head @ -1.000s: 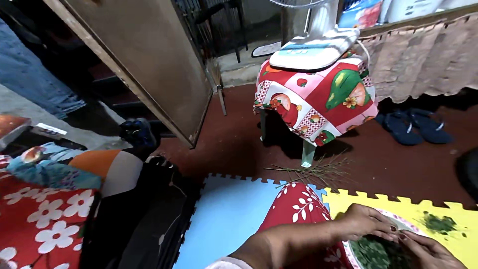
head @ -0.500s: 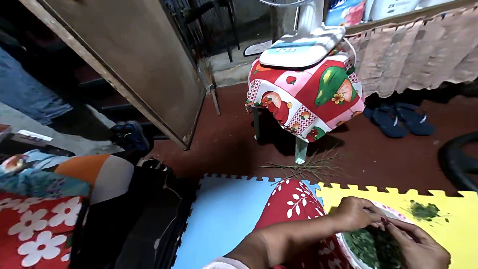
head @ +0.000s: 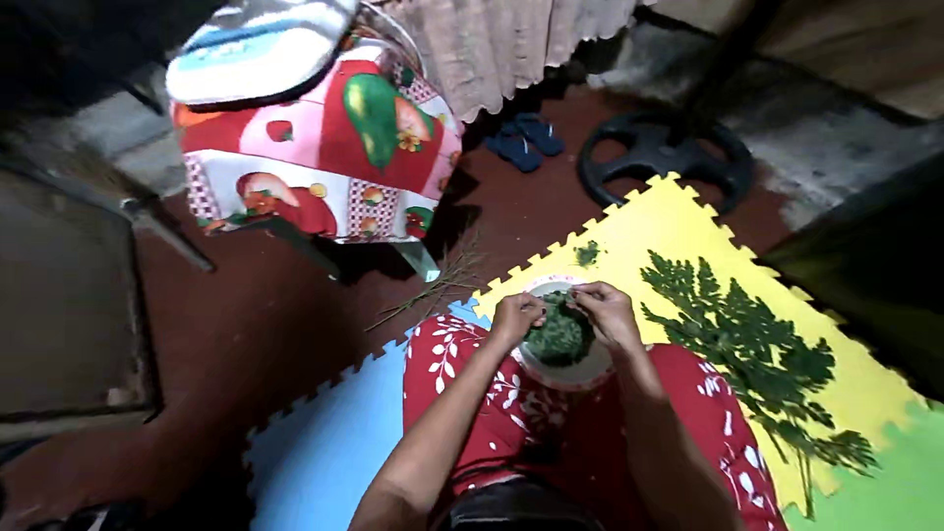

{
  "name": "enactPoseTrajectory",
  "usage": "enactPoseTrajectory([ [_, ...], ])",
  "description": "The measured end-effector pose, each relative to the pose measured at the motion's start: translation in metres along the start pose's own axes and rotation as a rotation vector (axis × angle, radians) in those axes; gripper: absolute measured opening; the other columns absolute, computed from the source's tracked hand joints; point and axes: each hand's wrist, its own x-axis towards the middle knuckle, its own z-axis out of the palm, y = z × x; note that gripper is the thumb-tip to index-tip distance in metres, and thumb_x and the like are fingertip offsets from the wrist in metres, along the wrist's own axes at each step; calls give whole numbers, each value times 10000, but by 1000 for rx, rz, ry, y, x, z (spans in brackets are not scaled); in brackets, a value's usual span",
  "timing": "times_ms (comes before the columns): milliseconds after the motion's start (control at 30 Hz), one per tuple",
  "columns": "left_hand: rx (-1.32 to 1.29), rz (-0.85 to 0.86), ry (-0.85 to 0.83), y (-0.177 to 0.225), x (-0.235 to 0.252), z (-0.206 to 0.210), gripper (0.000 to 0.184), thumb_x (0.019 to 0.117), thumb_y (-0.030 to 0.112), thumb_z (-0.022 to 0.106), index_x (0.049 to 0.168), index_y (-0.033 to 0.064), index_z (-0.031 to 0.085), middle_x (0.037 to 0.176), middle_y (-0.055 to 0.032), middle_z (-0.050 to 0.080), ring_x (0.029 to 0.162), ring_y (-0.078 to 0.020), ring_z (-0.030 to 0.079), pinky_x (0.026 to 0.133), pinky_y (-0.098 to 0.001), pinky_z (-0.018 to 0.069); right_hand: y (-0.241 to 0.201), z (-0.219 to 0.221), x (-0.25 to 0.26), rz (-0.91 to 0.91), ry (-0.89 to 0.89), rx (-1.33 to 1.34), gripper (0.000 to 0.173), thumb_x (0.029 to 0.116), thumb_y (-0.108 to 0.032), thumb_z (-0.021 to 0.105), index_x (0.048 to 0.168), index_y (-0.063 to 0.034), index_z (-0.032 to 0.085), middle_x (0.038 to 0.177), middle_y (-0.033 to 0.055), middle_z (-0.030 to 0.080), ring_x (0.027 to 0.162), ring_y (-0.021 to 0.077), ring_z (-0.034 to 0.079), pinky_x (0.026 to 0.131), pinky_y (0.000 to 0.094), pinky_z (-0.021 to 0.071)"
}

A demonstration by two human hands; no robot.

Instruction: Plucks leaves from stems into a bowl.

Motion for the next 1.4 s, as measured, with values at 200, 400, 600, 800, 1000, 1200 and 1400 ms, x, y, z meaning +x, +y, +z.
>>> enactPoseTrajectory([
  [200, 196, 39, -48, 4, 6, 12, 576, 973, 101, 684, 1482, -54, 462, 1488, -258, 508, 1381, -350, 509, 1172, -456, 383, 1, -1, 3, 36, -1, 25, 90, 907, 129, 615, 972, 77, 646, 891, 59, 693, 743, 84, 675, 727, 260, 601],
  [400, 416, 231, -29, 20, 8, 9, 333, 1056, 89, 514, 1321, -71, 635, 1302, -249, 662, 1251, -348, 628, 1125, -448, 427, 2, 2, 5, 19, -55, -88, 93, 884, 130, 644, 965, 87, 659, 874, 65, 694, 709, 56, 652, 702, 229, 578],
  [600, 570, 307, -21, 20, 10, 10, 300, 1059, 61, 478, 1201, -94, 692, 1198, -264, 700, 1179, -386, 662, 1084, -483, 453, 3, -1, 6, 22, -105, -117, 129, 898, 117, 636, 1023, 96, 654, 941, 94, 685, 726, 66, 651, 715, 234, 579],
  [800, 509, 217, -142, 28, 10, 1, 302, 1065, 56, 451, 1176, -113, 675, 1180, -270, 683, 1162, -361, 646, 1069, -472, 449, 0, -5, 7, 20, -228, -196, 102, 923, 58, 651, 1010, 75, 701, 980, 95, 713, 835, 66, 659, 796, 249, 558],
  [1000, 120, 158, -200, 43, 15, -15, 229, 1037, 31, 487, 1057, -90, 680, 920, -72, 656, 814, -40, 574, 800, -226, 492, -8, -27, 10, 69, -131, 166, 179, 987, 44, 455, 1004, 9, 629, 829, -33, 666, 722, 48, 644, 726, 235, 568],
  [1200, 221, 72, -71, 45, 98, 5, 250, 1079, 66, 465, 1133, -78, 662, 952, -148, 668, 830, -173, 623, 819, -348, 531, 1, -19, 16, 63, -111, -192, 136, 955, 21, 623, 1039, 94, 701, 1004, 120, 722, 903, 94, 667, 858, 280, 549],
  [1400, 739, 67, -207, 34, 189, 60, 307, 1076, 150, 492, 1227, -56, 662, 1263, -303, 631, 1234, -475, 581, 1035, -662, 431, -4, -25, 30, 186, -70, -368, 215, 1011, -68, 613, 1170, 41, 708, 1173, 169, 705, 1085, 184, 662, 978, 347, 513],
])
